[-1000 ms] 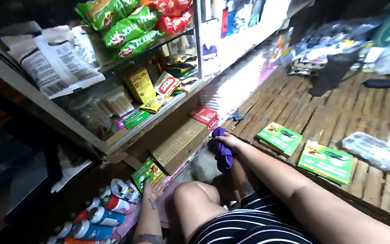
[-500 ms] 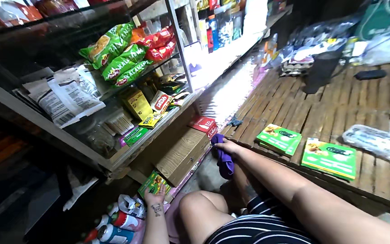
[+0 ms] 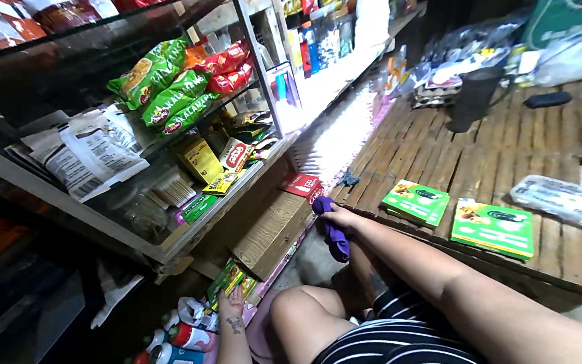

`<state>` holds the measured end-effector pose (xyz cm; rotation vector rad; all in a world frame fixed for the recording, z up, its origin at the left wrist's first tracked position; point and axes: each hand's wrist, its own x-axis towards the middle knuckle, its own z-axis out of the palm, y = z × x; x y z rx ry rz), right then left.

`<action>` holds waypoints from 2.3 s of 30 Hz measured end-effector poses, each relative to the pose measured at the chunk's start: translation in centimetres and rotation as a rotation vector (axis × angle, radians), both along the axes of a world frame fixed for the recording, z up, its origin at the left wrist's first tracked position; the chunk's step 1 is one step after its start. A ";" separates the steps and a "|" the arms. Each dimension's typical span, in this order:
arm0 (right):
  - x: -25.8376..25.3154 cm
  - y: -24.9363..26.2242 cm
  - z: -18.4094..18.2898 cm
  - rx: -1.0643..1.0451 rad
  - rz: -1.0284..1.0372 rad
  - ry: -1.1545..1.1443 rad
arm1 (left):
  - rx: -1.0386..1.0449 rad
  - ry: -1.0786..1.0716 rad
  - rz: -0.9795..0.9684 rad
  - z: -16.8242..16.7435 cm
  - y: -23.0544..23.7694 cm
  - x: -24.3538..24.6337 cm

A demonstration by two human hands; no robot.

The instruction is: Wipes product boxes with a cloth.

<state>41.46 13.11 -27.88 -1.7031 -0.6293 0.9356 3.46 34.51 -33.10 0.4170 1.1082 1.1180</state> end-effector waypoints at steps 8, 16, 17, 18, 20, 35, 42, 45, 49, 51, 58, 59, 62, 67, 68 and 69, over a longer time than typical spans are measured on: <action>0.5 0.1 -0.4 -0.046 -0.072 -0.057 | 0.110 -0.139 0.169 3.2 -2.2 3.0; 0.1 0.8 -0.8 -0.090 -0.157 -0.173 | 0.133 -0.185 0.095 5.2 -6.0 7.6; 0.0 0.9 -0.8 -0.058 -0.161 -0.172 | 0.135 -0.208 0.062 5.3 -6.5 8.3; -0.2 0.8 -0.9 -0.032 -0.159 -0.172 | 0.138 -0.237 0.028 5.4 -7.1 8.9; -0.4 0.6 -0.8 -0.005 -0.161 -0.187 | 0.152 -0.315 -0.046 5.5 -8.7 9.8; -2.5 -1.9 1.3 0.207 -0.053 -0.742 | 0.277 -0.041 -0.516 5.4 -13.9 9.7; -10.8 -1.8 -1.7 0.399 0.595 -1.083 | 0.307 0.037 -0.584 0.9 -16.4 11.6; -9.9 -0.8 -3.2 0.371 0.556 -1.137 | 0.270 0.002 -0.598 -0.7 -17.0 11.3; -8.4 0.3 -3.0 0.115 0.318 -0.907 | 0.237 -0.040 -0.624 -0.9 -16.6 11.1; -9.6 0.0 -3.0 0.111 0.346 -0.901 | 0.215 -0.049 -0.644 -0.5 -16.5 11.0; -12.3 -0.5 -3.5 0.398 0.658 -1.039 | 0.172 -0.063 -0.667 0.1 -16.1 10.7; -11.7 -0.2 -3.6 0.391 0.659 -1.038 | 0.167 -0.058 -0.677 0.0 -16.0 10.6; -10.5 0.9 -3.9 0.316 0.511 -1.019 | 0.149 -0.066 -0.698 -0.1 -15.8 10.3; -11.0 0.6 -3.5 0.193 0.405 -1.005 | 0.161 -0.088 -0.728 -0.4 -15.9 10.1; -11.4 0.3 -3.8 0.252 0.453 -1.033 | 0.155 -0.090 -0.720 -0.4 -15.9 10.1; -11.8 -0.1 -3.9 0.331 0.526 -1.049 | 0.156 -0.091 -0.712 -0.5 -15.9 10.1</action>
